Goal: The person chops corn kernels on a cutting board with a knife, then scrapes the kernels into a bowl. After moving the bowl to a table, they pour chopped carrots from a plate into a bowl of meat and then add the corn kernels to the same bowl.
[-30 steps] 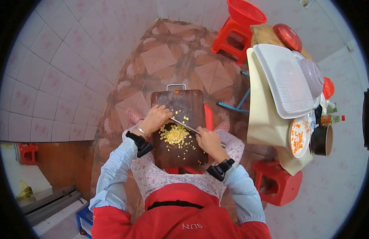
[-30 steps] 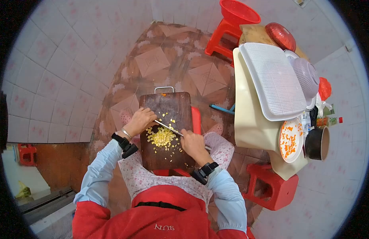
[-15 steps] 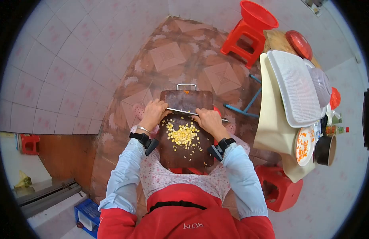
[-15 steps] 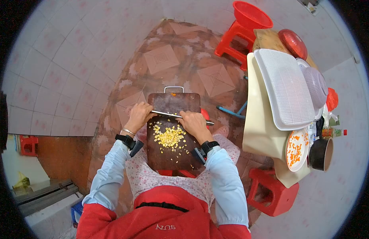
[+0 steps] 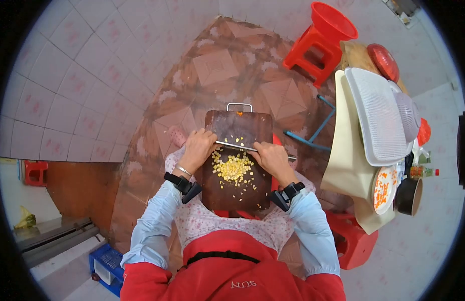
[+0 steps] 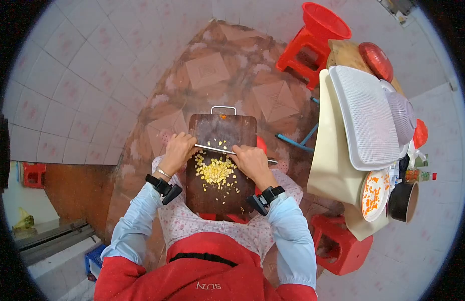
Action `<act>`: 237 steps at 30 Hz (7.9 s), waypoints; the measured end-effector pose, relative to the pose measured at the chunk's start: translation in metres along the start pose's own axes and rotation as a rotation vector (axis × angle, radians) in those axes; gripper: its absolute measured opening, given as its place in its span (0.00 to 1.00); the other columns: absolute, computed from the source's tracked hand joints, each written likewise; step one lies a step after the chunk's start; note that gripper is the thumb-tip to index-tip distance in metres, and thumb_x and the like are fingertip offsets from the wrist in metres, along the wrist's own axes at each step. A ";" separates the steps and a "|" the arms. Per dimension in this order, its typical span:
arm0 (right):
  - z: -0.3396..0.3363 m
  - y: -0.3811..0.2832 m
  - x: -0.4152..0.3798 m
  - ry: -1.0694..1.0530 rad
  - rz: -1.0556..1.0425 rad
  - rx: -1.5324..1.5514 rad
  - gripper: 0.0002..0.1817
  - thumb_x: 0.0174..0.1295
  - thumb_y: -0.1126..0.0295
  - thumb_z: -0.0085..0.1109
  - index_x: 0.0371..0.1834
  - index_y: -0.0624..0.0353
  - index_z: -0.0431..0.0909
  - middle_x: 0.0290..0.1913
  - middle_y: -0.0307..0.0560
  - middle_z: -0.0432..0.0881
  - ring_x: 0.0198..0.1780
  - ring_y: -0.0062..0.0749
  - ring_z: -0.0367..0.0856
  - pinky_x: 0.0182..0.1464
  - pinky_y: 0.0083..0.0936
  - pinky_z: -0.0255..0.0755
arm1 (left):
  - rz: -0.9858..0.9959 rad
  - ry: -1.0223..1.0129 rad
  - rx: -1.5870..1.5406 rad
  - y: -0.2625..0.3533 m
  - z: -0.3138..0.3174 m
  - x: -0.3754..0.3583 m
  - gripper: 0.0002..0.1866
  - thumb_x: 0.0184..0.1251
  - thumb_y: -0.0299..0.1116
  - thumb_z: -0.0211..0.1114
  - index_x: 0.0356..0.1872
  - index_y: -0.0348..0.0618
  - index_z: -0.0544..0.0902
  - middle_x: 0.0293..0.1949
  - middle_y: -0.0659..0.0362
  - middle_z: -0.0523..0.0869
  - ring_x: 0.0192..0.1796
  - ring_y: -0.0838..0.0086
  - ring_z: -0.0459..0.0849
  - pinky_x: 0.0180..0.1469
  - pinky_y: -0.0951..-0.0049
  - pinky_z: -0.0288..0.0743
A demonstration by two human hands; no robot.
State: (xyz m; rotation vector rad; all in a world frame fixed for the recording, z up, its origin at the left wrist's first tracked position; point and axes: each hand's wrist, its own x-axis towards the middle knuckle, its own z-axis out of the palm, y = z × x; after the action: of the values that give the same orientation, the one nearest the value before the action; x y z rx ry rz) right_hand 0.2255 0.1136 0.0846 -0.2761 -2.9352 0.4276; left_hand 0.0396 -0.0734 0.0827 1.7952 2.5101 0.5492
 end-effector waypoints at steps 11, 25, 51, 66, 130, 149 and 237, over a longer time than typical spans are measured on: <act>-0.001 -0.008 -0.015 -0.069 0.036 0.016 0.15 0.61 0.55 0.60 0.34 0.55 0.76 0.26 0.48 0.81 0.29 0.45 0.83 0.29 0.38 0.75 | -0.001 -0.033 0.002 0.009 0.001 -0.013 0.11 0.57 0.40 0.67 0.29 0.45 0.78 0.31 0.60 0.79 0.40 0.64 0.77 0.42 0.63 0.67; 0.002 -0.015 -0.028 -0.060 0.026 -0.004 0.14 0.61 0.56 0.60 0.33 0.55 0.75 0.26 0.47 0.80 0.28 0.44 0.82 0.29 0.37 0.75 | 0.018 -0.025 0.014 0.009 0.010 -0.021 0.11 0.54 0.39 0.69 0.29 0.46 0.78 0.31 0.61 0.77 0.40 0.65 0.76 0.41 0.65 0.67; -0.016 0.002 -0.017 -0.010 0.036 -0.105 0.15 0.63 0.53 0.57 0.32 0.53 0.74 0.24 0.45 0.79 0.27 0.42 0.82 0.27 0.36 0.74 | 0.035 0.042 -0.040 0.018 0.002 0.010 0.09 0.56 0.38 0.68 0.31 0.46 0.79 0.32 0.60 0.78 0.42 0.65 0.75 0.42 0.65 0.65; 0.002 0.002 -0.025 -0.042 0.074 -0.044 0.15 0.63 0.53 0.58 0.32 0.53 0.74 0.26 0.47 0.80 0.28 0.44 0.82 0.28 0.37 0.75 | 0.042 -0.025 -0.006 0.014 0.017 0.007 0.12 0.55 0.39 0.68 0.33 0.44 0.79 0.34 0.60 0.79 0.43 0.64 0.76 0.43 0.63 0.66; 0.002 -0.011 -0.054 -0.023 0.120 -0.120 0.13 0.62 0.56 0.59 0.32 0.53 0.74 0.23 0.45 0.77 0.26 0.43 0.81 0.27 0.36 0.74 | -0.521 0.392 -0.566 -0.002 0.090 -0.045 0.12 0.66 0.24 0.56 0.49 0.35 0.80 0.46 0.47 0.81 0.52 0.52 0.78 0.56 0.62 0.70; 0.002 -0.016 -0.035 0.067 0.187 -0.132 0.15 0.63 0.55 0.58 0.30 0.55 0.74 0.23 0.47 0.78 0.24 0.45 0.81 0.25 0.37 0.74 | -0.424 0.444 -0.609 0.037 0.079 -0.051 0.09 0.63 0.23 0.58 0.42 0.36 0.82 0.42 0.49 0.82 0.44 0.57 0.82 0.49 0.65 0.74; 0.000 -0.031 -0.086 0.075 0.685 0.066 0.16 0.68 0.55 0.52 0.35 0.56 0.76 0.24 0.61 0.81 0.27 0.60 0.80 0.28 0.51 0.72 | -0.067 0.053 -0.047 0.009 0.098 -0.020 0.23 0.63 0.27 0.57 0.60 0.35 0.72 0.66 0.47 0.70 0.70 0.55 0.65 0.67 0.49 0.60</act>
State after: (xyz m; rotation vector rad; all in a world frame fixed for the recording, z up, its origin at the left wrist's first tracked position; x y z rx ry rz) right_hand 0.3039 0.0664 0.0823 -1.2629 -2.6680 0.5732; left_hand 0.0753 -0.0620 -0.0110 1.6961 2.5580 0.6552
